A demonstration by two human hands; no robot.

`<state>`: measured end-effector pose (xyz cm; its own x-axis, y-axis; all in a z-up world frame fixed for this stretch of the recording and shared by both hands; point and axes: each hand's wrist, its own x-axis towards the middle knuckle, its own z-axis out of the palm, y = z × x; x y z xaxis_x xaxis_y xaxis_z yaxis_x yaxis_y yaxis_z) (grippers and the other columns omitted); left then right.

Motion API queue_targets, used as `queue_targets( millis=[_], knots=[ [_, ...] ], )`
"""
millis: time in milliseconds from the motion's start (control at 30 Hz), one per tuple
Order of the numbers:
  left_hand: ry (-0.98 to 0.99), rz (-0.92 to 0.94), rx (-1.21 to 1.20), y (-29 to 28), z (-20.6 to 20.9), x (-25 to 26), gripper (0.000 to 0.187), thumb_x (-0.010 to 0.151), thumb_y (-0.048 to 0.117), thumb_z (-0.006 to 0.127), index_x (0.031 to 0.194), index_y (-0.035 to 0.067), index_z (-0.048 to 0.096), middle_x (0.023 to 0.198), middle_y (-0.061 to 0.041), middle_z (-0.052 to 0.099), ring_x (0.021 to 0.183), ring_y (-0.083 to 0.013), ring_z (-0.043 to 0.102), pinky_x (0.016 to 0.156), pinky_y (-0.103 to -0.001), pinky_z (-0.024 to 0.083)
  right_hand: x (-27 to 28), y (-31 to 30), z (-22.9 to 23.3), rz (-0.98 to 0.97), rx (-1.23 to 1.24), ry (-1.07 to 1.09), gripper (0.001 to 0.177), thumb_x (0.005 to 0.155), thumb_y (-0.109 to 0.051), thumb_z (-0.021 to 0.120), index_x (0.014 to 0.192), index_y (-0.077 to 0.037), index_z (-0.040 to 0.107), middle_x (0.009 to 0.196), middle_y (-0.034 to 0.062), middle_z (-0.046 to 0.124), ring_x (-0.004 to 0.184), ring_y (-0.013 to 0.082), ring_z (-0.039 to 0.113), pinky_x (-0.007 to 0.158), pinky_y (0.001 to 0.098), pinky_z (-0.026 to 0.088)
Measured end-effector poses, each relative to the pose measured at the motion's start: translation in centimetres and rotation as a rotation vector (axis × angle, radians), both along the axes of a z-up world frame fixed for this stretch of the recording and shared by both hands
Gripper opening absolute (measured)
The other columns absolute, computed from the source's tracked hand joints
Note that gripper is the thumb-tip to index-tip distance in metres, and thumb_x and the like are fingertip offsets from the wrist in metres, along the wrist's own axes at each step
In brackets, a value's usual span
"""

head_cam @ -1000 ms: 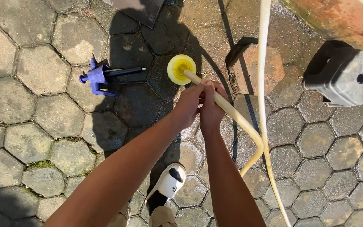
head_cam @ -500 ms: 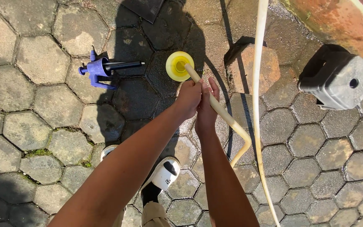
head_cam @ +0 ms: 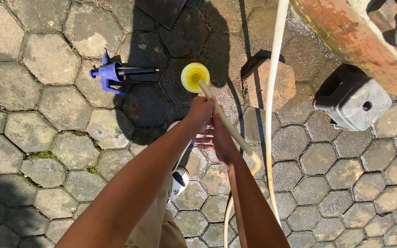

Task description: Preparing a manual pressure sprayer by unscrewing the pump assembly and checking the hose connection

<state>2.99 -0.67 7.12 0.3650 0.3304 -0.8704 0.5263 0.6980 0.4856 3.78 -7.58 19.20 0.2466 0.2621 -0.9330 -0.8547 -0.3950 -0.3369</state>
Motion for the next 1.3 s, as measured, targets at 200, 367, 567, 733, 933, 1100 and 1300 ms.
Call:
queue_targets(
  millis=[200,367,567,733,933,1100,1300],
  knots=[
    [0.099,-0.087,-0.009,1.0,0.0,-0.7,0.039,0.1,0.024,0.057,0.109,-0.012,0.065,0.092,-0.024,0.062,0.076,-0.032,0.069,0.062,-0.05,0.062,1.1,0.6,1.4,0.272,-0.104,0.138,0.076,0.105,-0.065,0.026,0.119,-0.001,0.065,0.097,0.0262,0.075,0.076,0.0396,0.076,0.067,0.0488,0.063],
    [0.092,-0.076,-0.027,1.4,0.3,-1.7,0.037,0.098,0.026,0.059,0.104,-0.01,0.067,0.093,-0.02,0.06,0.076,-0.0243,0.064,0.065,-0.045,0.061,2.0,0.6,2.8,0.384,-0.043,0.102,0.05,0.108,-0.049,0.028,0.153,-0.031,0.041,0.106,0.0259,0.07,0.075,0.0404,0.077,0.063,0.0468,0.065],
    [0.096,-0.088,-0.015,0.5,-1.8,-1.5,0.038,0.098,0.027,0.06,0.104,-0.009,0.07,0.086,-0.02,0.063,0.068,-0.0267,0.066,0.056,-0.042,0.06,4.0,1.2,3.7,0.403,-0.09,0.193,0.075,0.101,-0.068,0.031,0.118,-0.003,0.064,0.092,0.0285,0.075,0.072,0.0392,0.077,0.061,0.0453,0.065],
    [0.09,-0.141,0.013,0.1,-1.1,-1.1,0.042,0.097,0.029,0.063,0.11,-0.01,0.071,0.095,-0.027,0.069,0.082,-0.0321,0.071,0.061,-0.047,0.06,3.6,0.1,3.1,0.375,-0.082,0.181,0.074,0.103,-0.066,0.032,0.116,0.001,0.061,0.09,0.0276,0.075,0.07,0.0367,0.077,0.063,0.0458,0.065],
    [0.015,-0.051,-0.031,0.5,-1.7,-0.3,0.05,0.101,0.025,0.058,0.125,-0.018,0.061,0.104,-0.036,0.066,0.083,-0.0376,0.074,0.067,-0.052,0.065,5.4,-1.1,2.7,0.404,-0.05,0.056,0.075,0.102,-0.065,0.037,0.11,0.003,0.066,0.083,0.0263,0.074,0.067,0.0324,0.076,0.064,0.0402,0.065],
    [0.005,0.001,-0.017,1.2,0.2,0.7,0.05,0.1,0.023,0.058,0.127,-0.019,0.057,0.104,-0.038,0.066,0.083,-0.0442,0.076,0.068,-0.056,0.067,7.3,-1.6,0.8,0.426,-0.058,-0.259,0.045,0.102,-0.044,0.053,0.097,-0.002,0.07,0.063,0.0164,0.068,0.048,0.02,0.068,0.048,0.025,0.059],
    [0.039,-0.086,-0.046,1.6,3.1,1.4,0.055,0.102,0.024,0.057,0.136,-0.019,0.048,0.116,-0.04,0.062,0.095,-0.0505,0.072,0.075,-0.06,0.066,8.5,-2.2,-0.2,0.536,-0.055,-0.625,0.03,0.1,-0.032,0.061,0.086,-0.011,0.076,0.062,0.0076,0.069,0.051,0.0154,0.068,0.056,0.0273,0.056]
  ],
)
